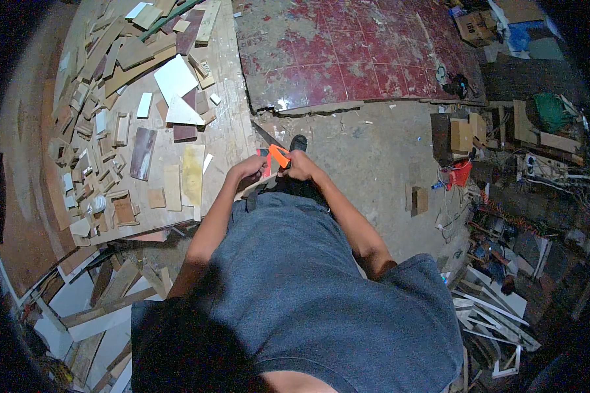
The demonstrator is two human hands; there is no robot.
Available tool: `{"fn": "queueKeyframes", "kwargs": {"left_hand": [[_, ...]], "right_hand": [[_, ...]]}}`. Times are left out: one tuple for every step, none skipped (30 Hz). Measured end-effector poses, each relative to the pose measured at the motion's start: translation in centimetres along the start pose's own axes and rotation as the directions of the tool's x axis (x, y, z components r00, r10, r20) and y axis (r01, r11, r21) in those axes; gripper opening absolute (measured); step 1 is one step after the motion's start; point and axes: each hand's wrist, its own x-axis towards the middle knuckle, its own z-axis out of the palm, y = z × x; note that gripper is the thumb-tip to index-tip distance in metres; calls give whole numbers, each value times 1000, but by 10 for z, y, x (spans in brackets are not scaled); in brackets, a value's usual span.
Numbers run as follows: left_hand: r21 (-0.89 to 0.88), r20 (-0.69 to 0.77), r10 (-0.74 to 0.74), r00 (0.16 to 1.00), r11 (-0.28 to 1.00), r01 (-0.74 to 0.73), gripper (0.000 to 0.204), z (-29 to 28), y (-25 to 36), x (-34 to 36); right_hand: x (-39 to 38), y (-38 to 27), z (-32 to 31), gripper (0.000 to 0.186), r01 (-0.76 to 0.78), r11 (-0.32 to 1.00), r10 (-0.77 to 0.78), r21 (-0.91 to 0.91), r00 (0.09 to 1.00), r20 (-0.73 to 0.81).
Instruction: Sawing a small piece of wood using a hand saw on a workshop table.
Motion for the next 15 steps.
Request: {"fn": "queueKeyframes", "kwargs": {"left_hand": [[69,-62,32,998,997,-28,28,2,-2,4],[68,-60,33,998,997,-29,28,1,-6,7],[175,-57,246,968,957,-233,23,2,-8,9],[277,-32,447,894,864,-422,19,2,-10,10],[275,-31,448,894,863,-423,19,2,-11,12],[300,0,483,876,835,-461,13,0,-11,14],[323,30,516,856,806,-497,22,-1,-12,14],[323,24,518,855,805,-497,22,-2,-13,13],[204,18,419,908,887,-413,27,2,-6,9],[81,23,313,950,946,-314,32,4,2,4],[81,27,314,949,946,-315,32,6,10,-1],[135,20,291,956,947,-291,37,6,13,-5],[188,13,269,963,945,-266,43,6,16,-9],[188,14,269,963,945,-267,43,8,19,-12],[178,10,257,966,951,-254,42,8,20,-14]], "right_hand": [[-2,-3,0,19,8,1000,-9,19,1000,8],[-3,-5,0,20,17,999,-18,37,1000,16],[-5,-6,0,20,13,999,-14,36,1000,14],[-6,-8,0,20,-3,1000,3,27,1000,2],[-7,-9,0,20,-18,1000,18,18,1000,-9],[-7,-8,0,20,-17,1000,17,16,1000,-9],[-7,-7,0,20,-1,998,3,65,1000,-27],[-7,-7,0,21,18,993,-13,114,999,-45],[-8,0,0,21,12,993,-6,113,999,-50],[-9,5,0,24,-4,996,10,94,998,-66],[-10,11,-1,28,-20,997,26,74,996,-82],[-10,12,0,28,-19,997,25,73,996,-80],[-10,14,0,24,-26,999,30,43,995,-93],[-11,16,0,20,-33,999,35,14,994,-108],[-10,15,-1,20,-31,999,32,13,994,-106]]}}
